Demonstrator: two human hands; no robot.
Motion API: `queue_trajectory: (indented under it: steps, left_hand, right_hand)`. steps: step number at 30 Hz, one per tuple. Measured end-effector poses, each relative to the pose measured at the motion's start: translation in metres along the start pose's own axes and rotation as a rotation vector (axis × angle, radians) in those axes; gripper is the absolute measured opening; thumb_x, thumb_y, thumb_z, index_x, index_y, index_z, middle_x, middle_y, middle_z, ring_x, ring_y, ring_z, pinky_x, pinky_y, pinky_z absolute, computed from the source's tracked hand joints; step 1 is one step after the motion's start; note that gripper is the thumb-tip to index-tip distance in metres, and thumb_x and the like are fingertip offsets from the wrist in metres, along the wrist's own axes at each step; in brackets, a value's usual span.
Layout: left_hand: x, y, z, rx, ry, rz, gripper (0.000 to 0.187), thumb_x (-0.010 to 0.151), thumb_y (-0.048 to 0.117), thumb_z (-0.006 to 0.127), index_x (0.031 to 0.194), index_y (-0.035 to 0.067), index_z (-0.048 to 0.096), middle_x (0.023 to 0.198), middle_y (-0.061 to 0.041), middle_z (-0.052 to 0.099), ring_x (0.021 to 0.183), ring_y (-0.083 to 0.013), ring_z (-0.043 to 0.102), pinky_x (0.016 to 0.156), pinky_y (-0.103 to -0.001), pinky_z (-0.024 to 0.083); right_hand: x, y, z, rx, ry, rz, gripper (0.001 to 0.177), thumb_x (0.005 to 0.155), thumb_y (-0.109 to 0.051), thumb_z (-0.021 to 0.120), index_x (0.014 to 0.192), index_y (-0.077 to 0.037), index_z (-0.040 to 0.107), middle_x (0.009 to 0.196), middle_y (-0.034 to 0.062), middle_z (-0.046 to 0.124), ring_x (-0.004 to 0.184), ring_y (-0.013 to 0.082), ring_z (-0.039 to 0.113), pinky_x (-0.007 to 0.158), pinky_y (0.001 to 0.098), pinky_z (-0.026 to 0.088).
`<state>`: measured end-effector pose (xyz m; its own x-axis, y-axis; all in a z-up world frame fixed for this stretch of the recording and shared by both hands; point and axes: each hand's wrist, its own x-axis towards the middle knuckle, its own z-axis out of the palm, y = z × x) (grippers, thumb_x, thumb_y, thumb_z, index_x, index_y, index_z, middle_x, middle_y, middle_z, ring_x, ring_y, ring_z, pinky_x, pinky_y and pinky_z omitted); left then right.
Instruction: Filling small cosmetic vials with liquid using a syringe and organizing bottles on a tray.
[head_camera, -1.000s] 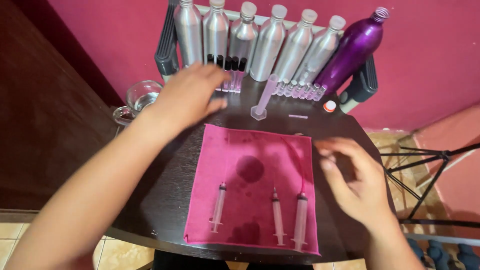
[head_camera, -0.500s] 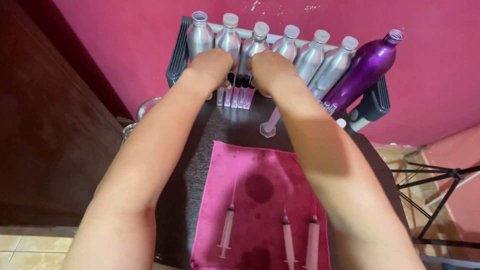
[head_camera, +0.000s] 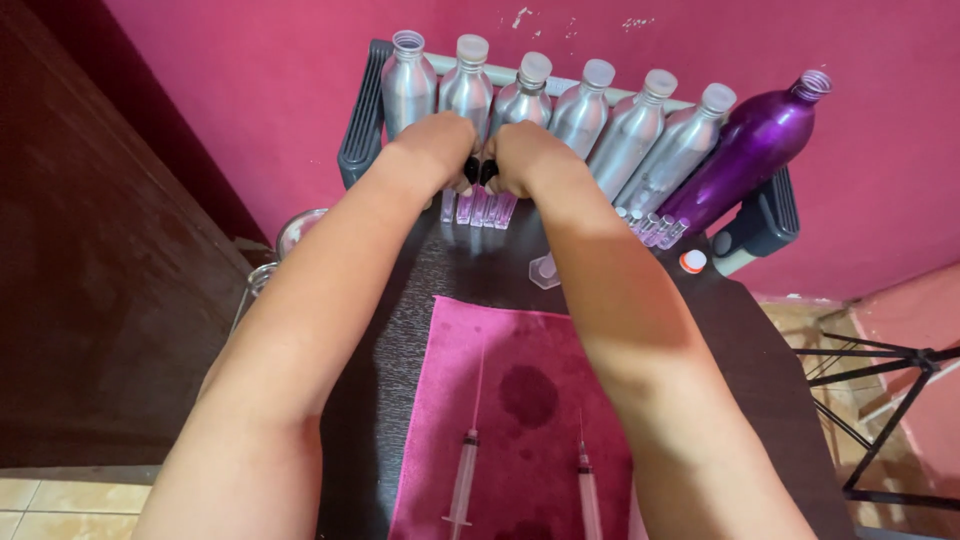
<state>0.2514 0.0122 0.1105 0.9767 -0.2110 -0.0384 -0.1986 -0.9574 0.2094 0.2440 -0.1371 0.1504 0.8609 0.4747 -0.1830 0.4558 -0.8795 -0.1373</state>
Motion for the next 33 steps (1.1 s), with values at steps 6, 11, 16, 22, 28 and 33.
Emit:
queue_trajectory:
  steps: [6, 11, 16, 22, 28, 33]
  left_hand:
    - [0.006, -0.003, 0.0, -0.006, -0.077, 0.004, 0.069, 0.067, 0.031, 0.099, 0.116, -0.01, 0.072, 0.115, -0.032, 0.071, 0.114, -0.0501, 0.067, 0.092, -0.057, 0.058]
    - [0.004, 0.005, -0.004, 0.059, -0.134, -0.053, 0.07, 0.074, 0.032, 0.094, 0.125, -0.01, 0.068, 0.124, -0.029, 0.068, 0.122, -0.0465, 0.063, 0.098, -0.054, 0.056]
    - [0.002, 0.005, -0.001, 0.092, -0.209, -0.085, 0.087, 0.072, 0.038, 0.095, 0.134, -0.012, 0.062, 0.135, -0.029, 0.063, 0.131, -0.0443, 0.057, 0.105, -0.053, 0.053]
    - [-0.012, -0.005, 0.015, 0.114, -0.105, 0.015, 0.074, 0.061, 0.038, 0.101, 0.115, -0.005, 0.073, 0.114, -0.023, 0.073, 0.115, -0.0424, 0.069, 0.093, -0.053, 0.06]
    - [-0.049, 0.008, 0.005, 0.108, -0.169, 0.023, 0.073, 0.062, 0.042, 0.1, 0.114, -0.002, 0.074, 0.115, -0.025, 0.073, 0.116, -0.0437, 0.068, 0.094, -0.053, 0.059]
    - [-0.063, 0.006, 0.005, 0.024, -0.056, 0.112, 0.04, 0.066, 0.024, 0.098, 0.097, 0.006, 0.081, 0.099, -0.024, 0.076, 0.103, -0.0441, 0.073, 0.086, -0.051, 0.063]
  right_hand:
    - [0.02, 0.012, 0.02, 0.023, 0.009, -0.021, 0.034, 0.084, -0.025, 0.082, 0.115, -0.012, 0.078, 0.11, 0.0256, 0.074, 0.113, 0.0444, 0.069, 0.093, 0.0506, 0.059]
    - [0.018, 0.011, 0.018, 0.018, -0.004, -0.038, 0.036, 0.083, -0.023, 0.084, 0.115, -0.01, 0.078, 0.108, 0.0267, 0.074, 0.112, 0.0448, 0.069, 0.093, 0.0512, 0.06]
    - [0.011, 0.006, 0.017, -0.025, -0.026, -0.075, 0.036, 0.084, -0.021, 0.084, 0.116, -0.007, 0.077, 0.107, 0.0269, 0.075, 0.111, 0.0451, 0.07, 0.092, 0.0502, 0.061]
    - [-0.002, -0.001, 0.025, 0.015, -0.01, -0.086, 0.034, 0.076, -0.027, 0.089, 0.106, -0.014, 0.081, 0.097, 0.02, 0.077, 0.103, 0.0408, 0.073, 0.086, 0.0497, 0.062]
    - [-0.041, -0.022, 0.016, 0.019, -0.07, -0.081, 0.022, 0.082, -0.024, 0.082, 0.102, -0.013, 0.082, 0.098, 0.0204, 0.078, 0.104, 0.0397, 0.074, 0.088, 0.0484, 0.062]
    - [-0.046, -0.019, 0.022, 0.049, -0.015, -0.138, 0.023, 0.084, -0.021, 0.082, 0.103, -0.009, 0.081, 0.092, 0.0217, 0.077, 0.096, 0.0409, 0.075, 0.082, 0.0482, 0.063]
